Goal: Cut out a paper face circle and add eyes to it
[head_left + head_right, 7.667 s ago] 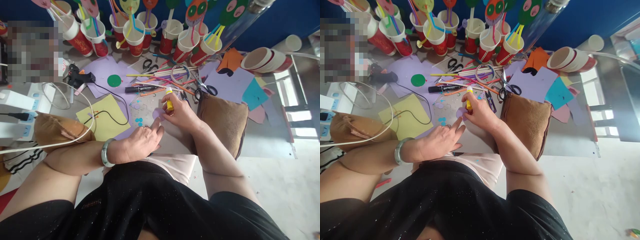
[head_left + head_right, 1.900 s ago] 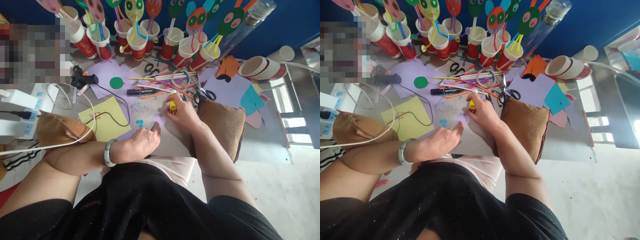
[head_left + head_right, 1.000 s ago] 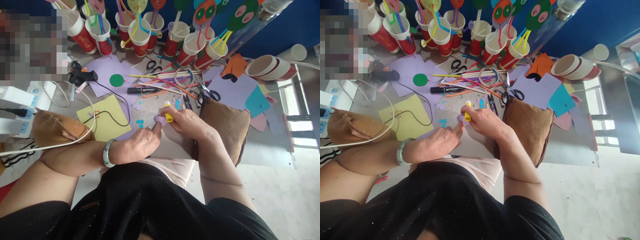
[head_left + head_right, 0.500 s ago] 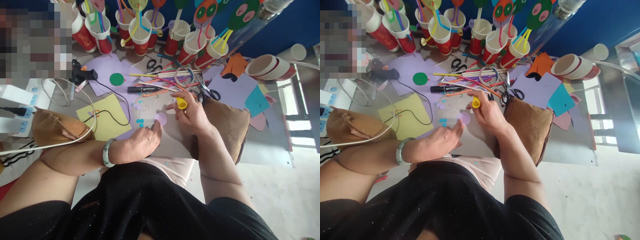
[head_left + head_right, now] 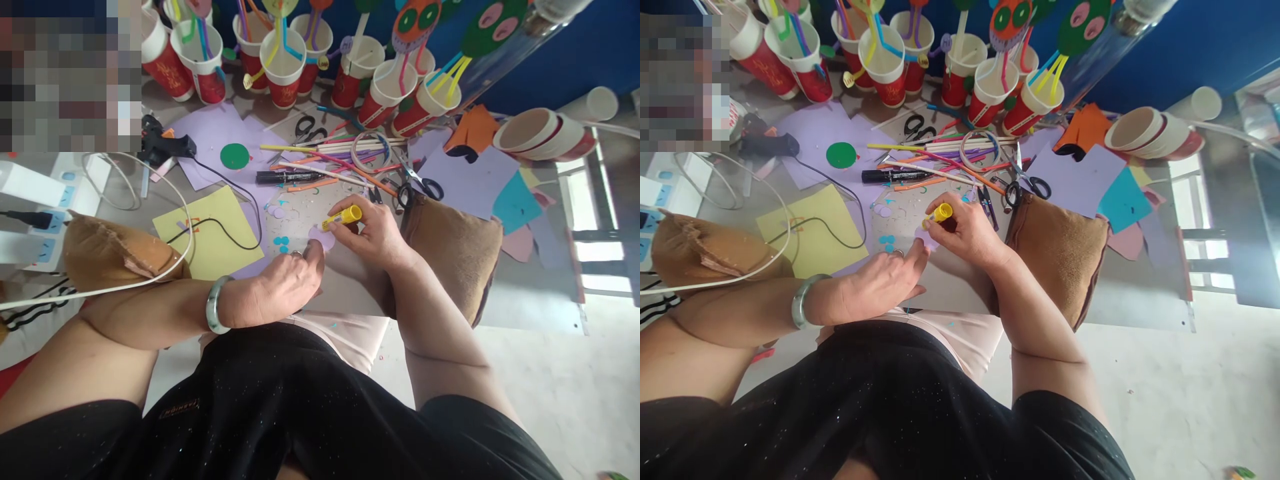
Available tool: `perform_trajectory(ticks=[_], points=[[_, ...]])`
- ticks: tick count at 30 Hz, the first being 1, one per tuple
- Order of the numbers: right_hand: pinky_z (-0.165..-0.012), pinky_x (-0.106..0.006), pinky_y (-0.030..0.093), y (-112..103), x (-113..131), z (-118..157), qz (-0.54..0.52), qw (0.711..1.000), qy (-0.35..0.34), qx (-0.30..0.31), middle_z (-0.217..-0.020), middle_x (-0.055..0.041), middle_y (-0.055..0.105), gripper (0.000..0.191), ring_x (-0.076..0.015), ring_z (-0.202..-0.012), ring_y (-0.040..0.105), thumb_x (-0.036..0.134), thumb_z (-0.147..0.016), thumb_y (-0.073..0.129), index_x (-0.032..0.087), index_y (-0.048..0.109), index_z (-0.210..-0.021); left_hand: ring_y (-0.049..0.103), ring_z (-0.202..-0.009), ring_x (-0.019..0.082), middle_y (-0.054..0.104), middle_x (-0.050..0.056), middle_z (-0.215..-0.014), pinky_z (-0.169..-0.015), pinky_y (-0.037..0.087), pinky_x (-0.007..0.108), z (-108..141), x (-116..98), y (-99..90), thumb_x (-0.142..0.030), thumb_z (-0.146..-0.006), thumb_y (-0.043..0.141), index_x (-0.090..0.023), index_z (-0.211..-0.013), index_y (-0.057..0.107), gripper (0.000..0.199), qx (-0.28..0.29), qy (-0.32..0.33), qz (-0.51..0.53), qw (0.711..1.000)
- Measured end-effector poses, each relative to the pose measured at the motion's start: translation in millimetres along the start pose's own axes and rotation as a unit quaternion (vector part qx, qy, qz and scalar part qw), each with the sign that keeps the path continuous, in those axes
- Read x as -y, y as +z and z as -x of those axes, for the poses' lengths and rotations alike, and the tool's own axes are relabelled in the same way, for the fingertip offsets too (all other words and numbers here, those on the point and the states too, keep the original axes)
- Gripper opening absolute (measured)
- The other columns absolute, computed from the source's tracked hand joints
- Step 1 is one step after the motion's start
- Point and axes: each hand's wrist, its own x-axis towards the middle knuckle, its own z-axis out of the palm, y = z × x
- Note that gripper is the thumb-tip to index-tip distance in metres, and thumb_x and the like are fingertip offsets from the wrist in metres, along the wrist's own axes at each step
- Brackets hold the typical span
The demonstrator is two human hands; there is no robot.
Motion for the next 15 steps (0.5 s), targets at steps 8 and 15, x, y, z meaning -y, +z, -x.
perform_trajectory(ticks=[8, 15], points=[[-0.056, -0.025, 0.038, 6, -7, -5, -0.024, 0.999, 0.006, 0.047, -0.065, 0.0050, 0.062, 0.013, -0.0102, -0.053, 0.046, 0.033, -0.093, 0.068, 0.021, 0.063, -0.097, 0.071, -0.069, 0.018, 0.056, 0.038, -0.156, -0.057, 0.048, 0.032, -9, 4, -5.4, -0.041, -0.113, 0.047, 0.003, -0.149, 0.061, 0.059, 0.068, 0.015, 0.042, 0.997], [-0.055, -0.026, 0.035, 9, -13, -5, -0.031, 0.996, 0.003, 0.079, -0.062, 0.0064, 0.058, 0.016, -0.0102, -0.053, 0.045, 0.036, -0.094, 0.067, 0.021, 0.062, -0.099, 0.071, -0.066, 0.018, 0.059, 0.039, -0.152, -0.057, 0.050, 0.032, -6, 2, 5.1, -0.047, -0.111, 0.051, 0.003, -0.144, 0.065, 0.061, 0.018, 0.018, 0.021, 0.999]])
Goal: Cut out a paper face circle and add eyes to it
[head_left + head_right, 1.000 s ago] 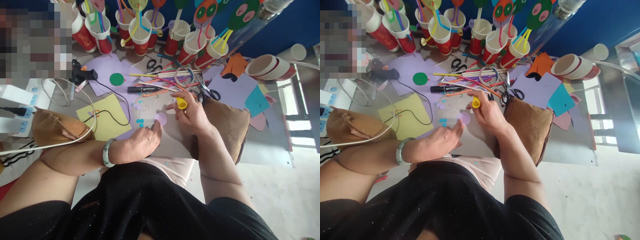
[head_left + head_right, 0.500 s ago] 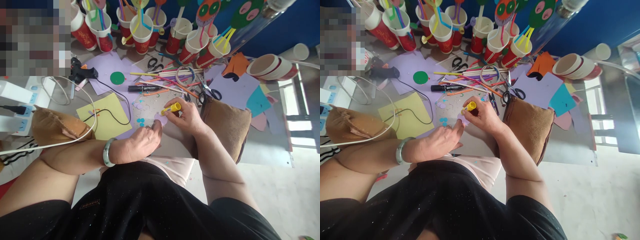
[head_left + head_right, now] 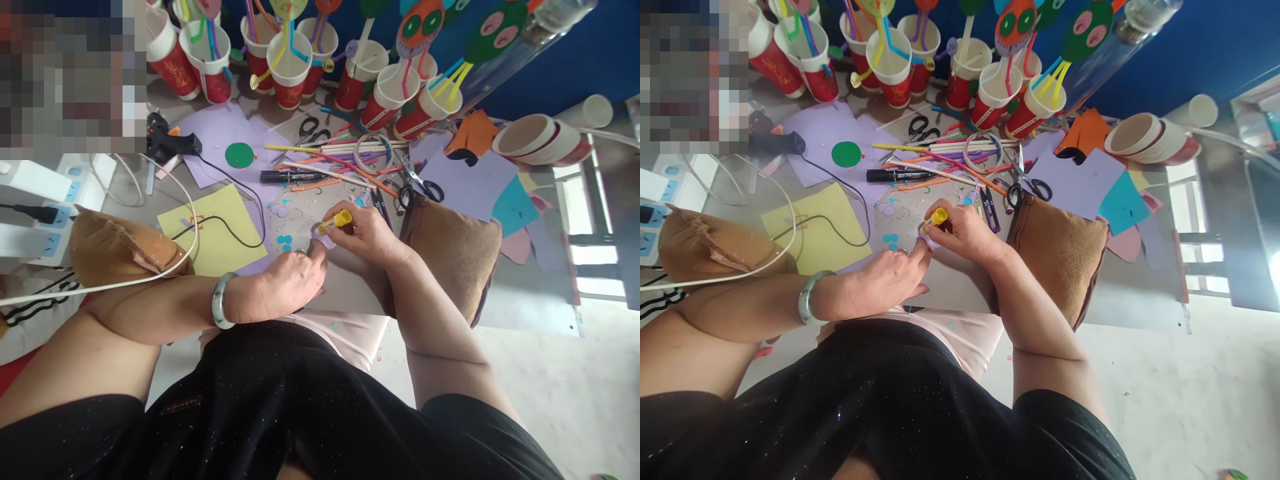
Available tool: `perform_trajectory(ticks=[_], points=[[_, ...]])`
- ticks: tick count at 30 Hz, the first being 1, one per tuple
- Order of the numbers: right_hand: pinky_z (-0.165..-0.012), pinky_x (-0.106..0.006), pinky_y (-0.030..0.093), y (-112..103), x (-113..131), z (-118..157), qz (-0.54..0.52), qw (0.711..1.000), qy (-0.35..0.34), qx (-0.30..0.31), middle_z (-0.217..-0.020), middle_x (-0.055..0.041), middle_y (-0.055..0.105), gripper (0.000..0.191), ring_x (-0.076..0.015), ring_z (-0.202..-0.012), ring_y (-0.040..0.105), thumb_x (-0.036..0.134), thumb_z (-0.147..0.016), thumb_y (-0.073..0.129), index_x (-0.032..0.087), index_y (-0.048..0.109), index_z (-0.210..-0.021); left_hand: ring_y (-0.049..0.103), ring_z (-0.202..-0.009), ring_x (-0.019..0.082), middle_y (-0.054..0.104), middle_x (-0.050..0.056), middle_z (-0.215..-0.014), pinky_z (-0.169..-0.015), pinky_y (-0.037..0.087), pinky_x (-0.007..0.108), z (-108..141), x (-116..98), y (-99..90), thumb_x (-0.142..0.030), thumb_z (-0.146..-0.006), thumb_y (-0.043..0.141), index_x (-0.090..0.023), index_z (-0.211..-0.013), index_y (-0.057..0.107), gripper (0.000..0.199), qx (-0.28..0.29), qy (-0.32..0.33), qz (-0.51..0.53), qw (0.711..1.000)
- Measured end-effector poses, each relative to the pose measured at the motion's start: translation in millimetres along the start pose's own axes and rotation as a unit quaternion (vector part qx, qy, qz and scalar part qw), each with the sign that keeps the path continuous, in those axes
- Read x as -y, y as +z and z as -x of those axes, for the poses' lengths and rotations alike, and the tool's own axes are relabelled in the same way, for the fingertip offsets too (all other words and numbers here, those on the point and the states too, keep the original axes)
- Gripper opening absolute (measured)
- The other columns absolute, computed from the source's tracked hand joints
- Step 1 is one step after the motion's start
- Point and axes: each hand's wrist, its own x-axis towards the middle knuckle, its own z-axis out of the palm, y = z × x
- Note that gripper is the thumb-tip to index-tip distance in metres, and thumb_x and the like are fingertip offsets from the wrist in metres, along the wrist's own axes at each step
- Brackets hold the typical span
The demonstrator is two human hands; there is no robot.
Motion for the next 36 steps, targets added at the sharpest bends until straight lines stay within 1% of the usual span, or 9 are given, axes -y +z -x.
perform_trajectory(ticks=[4, 9, 15, 19, 21, 24, 28, 31, 36], points=[[-0.056, -0.026, 0.035, 1, -1, -1, 0.014, 1.000, -0.013, 0.005, -0.062, 0.0067, 0.057, 0.014, -0.0102, -0.053, 0.044, 0.034, -0.094, 0.067, 0.021, 0.062, -0.098, 0.070, -0.068, 0.018, 0.058, 0.037, -0.154, -0.059, 0.050, 0.032, 3, 0, -0.2, -0.044, -0.112, 0.051, 0.000, -0.142, 0.068, 0.057, -0.003, -0.003, 0.008, 1.000], [-0.058, -0.026, 0.036, 1, 1, -1, 0.026, 0.999, -0.022, 0.013, -0.060, 0.0071, 0.055, 0.012, -0.0109, -0.054, 0.045, 0.032, -0.095, 0.066, 0.021, 0.062, -0.099, 0.068, -0.074, 0.017, 0.057, 0.033, -0.158, -0.065, 0.051, 0.033, 7, -1, -2.1, -0.035, -0.114, 0.044, -0.001, -0.141, 0.068, 0.051, -0.016, -0.016, 0.020, 1.000], [-0.062, -0.027, 0.038, 0, 0, 0, 0.029, 0.999, -0.022, 0.025, -0.061, 0.0070, 0.056, 0.012, -0.0115, -0.054, 0.046, 0.033, -0.096, 0.066, 0.022, 0.061, -0.099, 0.066, -0.075, 0.017, 0.057, 0.032, -0.158, -0.066, 0.049, 0.033, 7, 2, -9.5, -0.036, -0.113, 0.044, -0.001, -0.144, 0.067, 0.051, 0.023, -0.012, 0.027, 0.999], [-0.064, -0.028, 0.038, 0, 0, 0, 0.036, 0.999, -0.026, 0.017, -0.064, 0.0061, 0.058, 0.012, -0.0118, -0.055, 0.047, 0.034, -0.097, 0.064, 0.022, 0.061, -0.100, 0.065, -0.074, 0.016, 0.059, 0.030, -0.156, -0.065, 0.048, 0.032, 8, 1, -5.0, -0.035, -0.115, 0.038, -0.002, -0.143, 0.067, 0.052, -0.010, -0.011, -0.004, 1.000], [-0.063, -0.028, 0.038, -1, 0, 0, 0.037, 0.999, -0.032, 0.024, -0.063, 0.0062, 0.058, 0.012, -0.0118, -0.055, 0.046, 0.034, -0.098, 0.065, 0.022, 0.061, -0.100, 0.065, -0.071, 0.016, 0.063, 0.030, -0.150, -0.062, 0.048, 0.032, 7, 0, -2.0, -0.036, -0.114, 0.040, -0.001, -0.141, 0.068, 0.052, -0.017, -0.012, -0.011, 1.000], [-0.060, -0.028, 0.036, -2, 0, -1, 0.039, 0.998, -0.027, 0.030, -0.061, 0.0063, 0.056, 0.014, -0.0122, -0.054, 0.046, 0.036, -0.097, 0.066, 0.023, 0.061, -0.099, 0.067, -0.067, 0.016, 0.067, 0.032, -0.142, -0.058, 0.048, 0.031, 4, 1, -1.3, -0.042, -0.113, 0.048, 0.001, -0.139, 0.069, 0.054, -0.006, -0.007, -0.004, 1.000], [-0.058, -0.029, 0.037, -1, 0, -1, 0.038, 0.999, 0.007, 0.005, -0.064, 0.0049, 0.057, 0.015, -0.0133, -0.056, 0.048, 0.036, -0.097, 0.068, 0.024, 0.061, -0.100, 0.069, -0.066, 0.017, 0.068, 0.034, -0.138, -0.055, 0.049, 0.031, 1, 2, -4.6, -0.045, -0.111, 0.053, 0.004, -0.144, 0.065, 0.060, 0.003, -0.013, 0.010, 1.000], [-0.055, -0.029, 0.037, -3, -2, -1, 0.009, 1.000, 0.022, -0.006, -0.064, 0.0053, 0.057, 0.018, -0.0129, -0.054, 0.048, 0.040, -0.098, 0.068, 0.024, 0.061, -0.102, 0.069, -0.067, 0.017, 0.068, 0.034, -0.136, -0.056, 0.049, 0.030, 1, 1, -3.9, -0.044, -0.109, 0.056, 0.004, -0.142, 0.066, 0.059, 0.002, -0.018, 0.029, 0.999], [-0.053, -0.027, 0.034, -7, -4, 0, 0.001, 1.000, -0.001, 0.002, -0.063, 0.0062, 0.056, 0.023, -0.0107, -0.053, 0.044, 0.043, -0.096, 0.070, 0.022, 0.061, -0.099, 0.070, -0.068, 0.017, 0.067, 0.033, -0.137, -0.055, 0.048, 0.030, 0, -1, 5.0, -0.046, -0.109, 0.058, 0.002, -0.142, 0.067, 0.059, -0.017, -0.025, 0.038, 0.999]])
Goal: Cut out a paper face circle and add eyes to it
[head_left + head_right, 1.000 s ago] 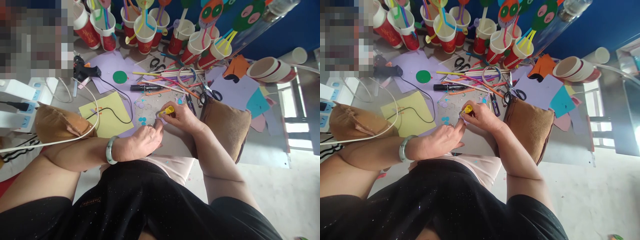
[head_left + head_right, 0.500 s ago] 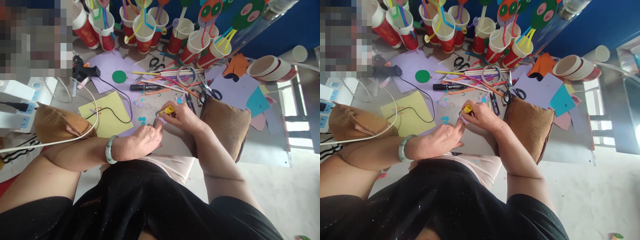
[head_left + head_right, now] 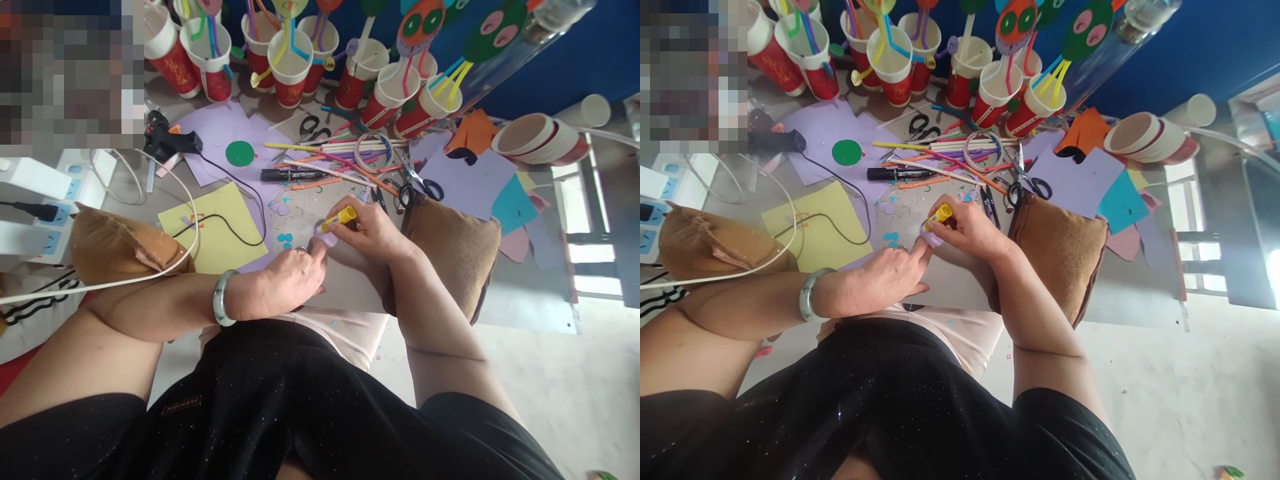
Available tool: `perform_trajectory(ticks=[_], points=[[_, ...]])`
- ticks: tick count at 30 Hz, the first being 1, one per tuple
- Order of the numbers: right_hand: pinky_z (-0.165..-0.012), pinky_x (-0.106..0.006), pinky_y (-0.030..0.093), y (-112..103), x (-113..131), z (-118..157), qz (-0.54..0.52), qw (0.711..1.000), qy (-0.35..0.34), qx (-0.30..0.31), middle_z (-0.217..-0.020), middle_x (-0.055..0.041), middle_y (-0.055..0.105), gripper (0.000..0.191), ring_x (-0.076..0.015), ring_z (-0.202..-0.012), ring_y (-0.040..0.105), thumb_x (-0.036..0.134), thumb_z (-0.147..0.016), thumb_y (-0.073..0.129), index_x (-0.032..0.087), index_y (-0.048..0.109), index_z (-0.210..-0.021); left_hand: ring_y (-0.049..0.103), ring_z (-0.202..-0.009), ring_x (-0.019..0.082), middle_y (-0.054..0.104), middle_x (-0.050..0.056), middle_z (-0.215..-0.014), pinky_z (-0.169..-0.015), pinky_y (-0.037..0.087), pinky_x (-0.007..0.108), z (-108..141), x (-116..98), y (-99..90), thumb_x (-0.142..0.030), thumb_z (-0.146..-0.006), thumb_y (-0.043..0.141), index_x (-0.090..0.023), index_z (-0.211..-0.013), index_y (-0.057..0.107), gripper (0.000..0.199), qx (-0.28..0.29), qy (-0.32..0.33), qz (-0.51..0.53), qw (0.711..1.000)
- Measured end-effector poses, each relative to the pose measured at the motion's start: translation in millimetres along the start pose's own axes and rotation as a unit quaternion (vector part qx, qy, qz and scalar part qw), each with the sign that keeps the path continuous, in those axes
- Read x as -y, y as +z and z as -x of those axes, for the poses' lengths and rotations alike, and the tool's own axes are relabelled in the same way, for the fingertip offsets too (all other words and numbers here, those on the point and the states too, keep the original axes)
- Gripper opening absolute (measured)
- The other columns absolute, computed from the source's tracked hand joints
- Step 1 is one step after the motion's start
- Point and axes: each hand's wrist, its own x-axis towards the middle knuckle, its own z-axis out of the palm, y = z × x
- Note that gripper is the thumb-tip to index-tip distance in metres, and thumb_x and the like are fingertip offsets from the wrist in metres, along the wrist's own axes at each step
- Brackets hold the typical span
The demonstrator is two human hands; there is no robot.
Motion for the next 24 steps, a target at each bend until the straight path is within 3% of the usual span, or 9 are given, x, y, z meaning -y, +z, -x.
perform_trajectory(ticks=[4, 8, 16, 24], points=[[-0.056, -0.027, 0.034, 1, 3, 0, 0.036, 0.999, -0.026, 0.029, -0.058, 0.0078, 0.049, 0.017, -0.0111, -0.052, 0.043, 0.039, -0.096, 0.068, 0.022, 0.064, -0.098, 0.070, -0.068, 0.017, 0.064, 0.035, -0.142, -0.056, 0.048, 0.030, 0, 0, 1.1, -0.047, -0.108, 0.058, 0.001, -0.138, 0.070, 0.058, 0.006, 0.002, 0.002, 1.000], [-0.060, -0.029, 0.036, 3, 3, 0, 0.066, 0.998, -0.014, 0.020, -0.060, 0.0060, 0.053, 0.016, -0.0136, -0.054, 0.046, 0.038, -0.097, 0.068, 0.024, 0.063, -0.100, 0.069, -0.065, 0.017, 0.066, 0.035, -0.139, -0.055, 0.048, 0.030, 0, 0, -4.5, -0.048, -0.108, 0.058, 0.002, -0.135, 0.071, 0.059, 0.009, 0.003, -0.009, 1.000], [-0.057, -0.028, 0.039, -2, -6, 1, 0.002, 1.000, 0.022, -0.009, -0.065, 0.0052, 0.059, 0.028, -0.0129, -0.056, 0.050, 0.049, -0.098, 0.071, 0.022, 0.063, -0.105, 0.069, -0.065, 0.017, 0.068, 0.033, -0.135, -0.054, 0.048, 0.029, -3, 2, -9.2, -0.049, -0.106, 0.062, 0.001, -0.137, 0.070, 0.059, 0.033, 0.001, 0.008, 0.999], [-0.060, -0.027, 0.037, -3, 2, 1, 0.054, 0.996, -0.034, 0.055, -0.062, 0.0058, 0.057, 0.018, -0.0125, -0.054, 0.049, 0.039, -0.098, 0.068, 0.022, 0.065, -0.102, 0.070, -0.066, 0.018, 0.067, 0.033, -0.136, -0.055, 0.049, 0.030, -1, 0, -3.9, -0.050, -0.108, 0.059, 0.002, -0.140, 0.068, 0.062, 0.013, 0.007, -0.019, 1.000]])
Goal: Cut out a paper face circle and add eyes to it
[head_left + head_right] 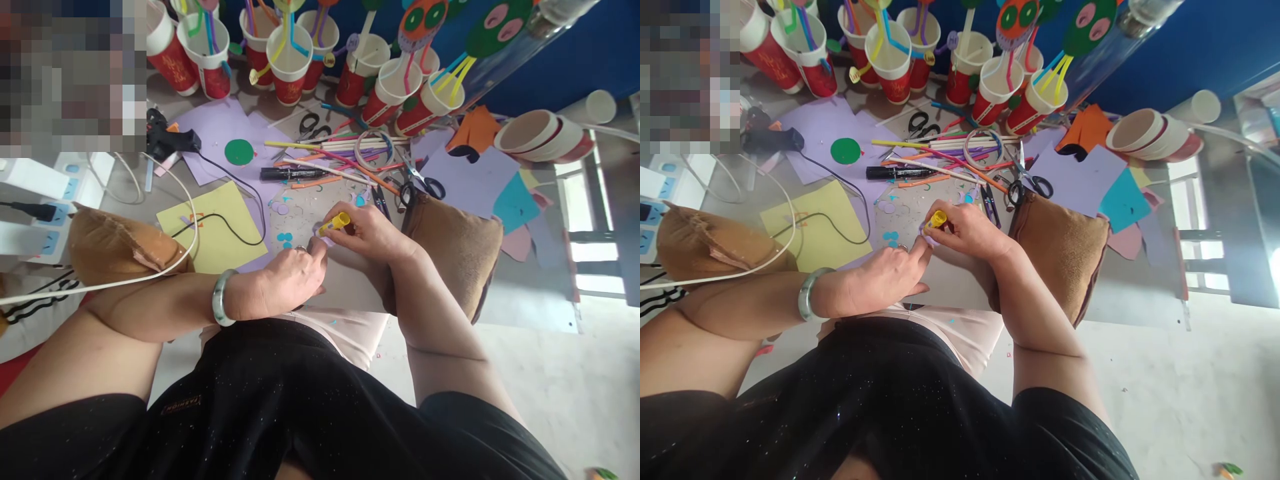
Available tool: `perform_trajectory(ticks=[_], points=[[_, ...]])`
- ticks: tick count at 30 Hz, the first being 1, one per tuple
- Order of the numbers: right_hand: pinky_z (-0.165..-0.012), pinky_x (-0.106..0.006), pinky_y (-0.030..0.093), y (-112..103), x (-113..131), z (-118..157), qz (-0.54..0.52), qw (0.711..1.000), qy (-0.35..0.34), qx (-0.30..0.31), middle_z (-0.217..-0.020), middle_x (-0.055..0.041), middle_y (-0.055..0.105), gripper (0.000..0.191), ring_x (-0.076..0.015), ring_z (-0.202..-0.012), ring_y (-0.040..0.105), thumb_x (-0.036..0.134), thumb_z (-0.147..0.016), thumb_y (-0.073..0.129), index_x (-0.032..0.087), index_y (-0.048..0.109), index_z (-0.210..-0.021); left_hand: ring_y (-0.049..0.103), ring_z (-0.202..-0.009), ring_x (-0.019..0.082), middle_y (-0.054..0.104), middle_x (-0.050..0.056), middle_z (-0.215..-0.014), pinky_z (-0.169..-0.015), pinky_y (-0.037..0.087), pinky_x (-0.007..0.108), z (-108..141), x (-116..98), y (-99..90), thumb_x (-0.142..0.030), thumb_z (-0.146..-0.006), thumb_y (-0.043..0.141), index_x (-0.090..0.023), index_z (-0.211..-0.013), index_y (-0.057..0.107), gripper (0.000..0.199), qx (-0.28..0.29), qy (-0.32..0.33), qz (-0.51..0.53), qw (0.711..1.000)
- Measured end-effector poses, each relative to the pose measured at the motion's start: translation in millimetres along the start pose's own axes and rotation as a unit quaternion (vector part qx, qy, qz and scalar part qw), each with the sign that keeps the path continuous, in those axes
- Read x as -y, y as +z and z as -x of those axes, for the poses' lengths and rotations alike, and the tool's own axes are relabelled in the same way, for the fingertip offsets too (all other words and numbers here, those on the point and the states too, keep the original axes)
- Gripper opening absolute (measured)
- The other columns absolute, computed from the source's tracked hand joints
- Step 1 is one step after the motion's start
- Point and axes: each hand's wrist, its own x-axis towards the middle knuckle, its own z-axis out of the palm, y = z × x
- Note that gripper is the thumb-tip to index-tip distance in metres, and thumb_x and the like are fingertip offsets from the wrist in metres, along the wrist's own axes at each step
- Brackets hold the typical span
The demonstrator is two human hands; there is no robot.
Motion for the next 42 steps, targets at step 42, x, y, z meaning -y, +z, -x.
perform_trajectory(ticks=[42], points=[[-0.063, -0.029, 0.041, -4, -13, 4, -0.032, 0.995, 0.023, -0.089, -0.075, 0.0007, 0.066, 0.023, -0.0140, -0.064, 0.052, 0.042, -0.096, 0.073, 0.021, 0.067, -0.104, 0.073, -0.070, 0.020, 0.061, 0.035, -0.148, -0.057, 0.049, 0.031, -7, 5, -19.1, -0.050, -0.109, 0.057, 0.002, -0.144, 0.064, 0.063, 0.100, 0.003, 0.036, 0.994]])
